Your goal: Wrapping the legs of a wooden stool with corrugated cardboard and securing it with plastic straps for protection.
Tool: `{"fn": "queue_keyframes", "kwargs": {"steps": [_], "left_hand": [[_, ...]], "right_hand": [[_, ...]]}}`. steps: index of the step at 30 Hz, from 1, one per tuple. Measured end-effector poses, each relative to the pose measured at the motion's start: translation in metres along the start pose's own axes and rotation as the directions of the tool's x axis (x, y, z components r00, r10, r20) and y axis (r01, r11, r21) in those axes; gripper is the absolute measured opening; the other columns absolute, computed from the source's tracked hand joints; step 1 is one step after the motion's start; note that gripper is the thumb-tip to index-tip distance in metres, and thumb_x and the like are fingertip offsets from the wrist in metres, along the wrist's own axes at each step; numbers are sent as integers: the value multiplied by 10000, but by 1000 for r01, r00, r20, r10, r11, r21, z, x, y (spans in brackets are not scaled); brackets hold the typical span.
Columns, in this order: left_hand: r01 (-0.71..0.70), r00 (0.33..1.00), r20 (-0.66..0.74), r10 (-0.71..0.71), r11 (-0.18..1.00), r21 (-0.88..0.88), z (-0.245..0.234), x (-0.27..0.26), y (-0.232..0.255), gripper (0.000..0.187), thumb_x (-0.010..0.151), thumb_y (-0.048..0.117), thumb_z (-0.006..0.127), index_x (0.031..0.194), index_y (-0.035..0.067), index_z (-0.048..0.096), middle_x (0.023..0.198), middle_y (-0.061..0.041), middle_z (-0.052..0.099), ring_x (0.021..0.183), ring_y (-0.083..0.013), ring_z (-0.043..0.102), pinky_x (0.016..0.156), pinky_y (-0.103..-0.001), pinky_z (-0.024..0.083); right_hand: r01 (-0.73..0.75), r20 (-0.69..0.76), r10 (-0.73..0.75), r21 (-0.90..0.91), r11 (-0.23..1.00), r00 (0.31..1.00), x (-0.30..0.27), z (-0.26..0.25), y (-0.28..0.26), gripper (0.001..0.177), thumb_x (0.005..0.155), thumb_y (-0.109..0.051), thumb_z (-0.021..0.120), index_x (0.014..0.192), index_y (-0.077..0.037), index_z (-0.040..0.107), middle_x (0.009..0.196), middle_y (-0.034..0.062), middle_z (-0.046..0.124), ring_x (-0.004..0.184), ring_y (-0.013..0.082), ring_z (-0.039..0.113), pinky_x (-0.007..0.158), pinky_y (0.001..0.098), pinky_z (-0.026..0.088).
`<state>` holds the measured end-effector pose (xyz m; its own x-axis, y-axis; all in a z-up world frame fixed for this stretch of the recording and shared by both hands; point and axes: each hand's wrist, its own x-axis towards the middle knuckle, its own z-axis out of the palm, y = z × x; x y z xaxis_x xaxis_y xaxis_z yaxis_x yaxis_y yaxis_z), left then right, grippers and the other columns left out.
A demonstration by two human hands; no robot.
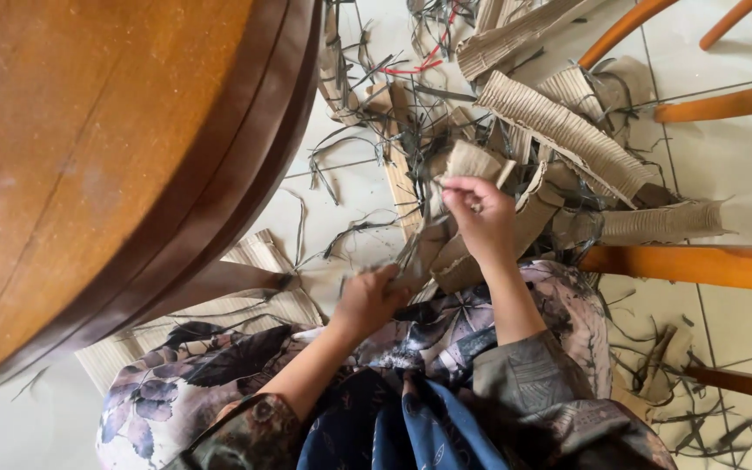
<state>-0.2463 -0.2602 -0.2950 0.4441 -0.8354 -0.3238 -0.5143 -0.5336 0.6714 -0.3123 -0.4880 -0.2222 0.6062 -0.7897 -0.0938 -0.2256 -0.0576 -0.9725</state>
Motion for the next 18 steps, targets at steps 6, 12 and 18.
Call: {"fn": "queue_keyframes", "kwargs": {"steps": [6,12,18], "left_hand": [[-287,899,-404,169,924,-253,-69,-9,41,244,856,118,748,1092,63,727,1010,-193,740,1009,-437,710,877,-512,569],[-509,770,-535,347,840,-187,-110,-21,65,38,892,38,751,915,20,727,946,-116,740,1098,-373,710,1052,-509,491],[-677,640,-591,491,724,-132,-118,-29,70,131,881,-24,700,783,63,709,910,-62,749,1114,-350,697,1178,-510,354]], "right_hand": [[93,-395,-86,-1,996,915,8,-19,-22,214,953,-28,637,1152,-33,715,1035,116,638,837,211,693,738,371,631],[-223,-132,203,-164,961,970,18,-35,27,365,951,-400,557,994,-113,778,842,59,651,742,184,653,676,320,529],[-411,248,500,-334,848,830,7,-16,53,957,904,-931,288,924,-92,747,870,110,719,872,272,664,790,383,482]]}}
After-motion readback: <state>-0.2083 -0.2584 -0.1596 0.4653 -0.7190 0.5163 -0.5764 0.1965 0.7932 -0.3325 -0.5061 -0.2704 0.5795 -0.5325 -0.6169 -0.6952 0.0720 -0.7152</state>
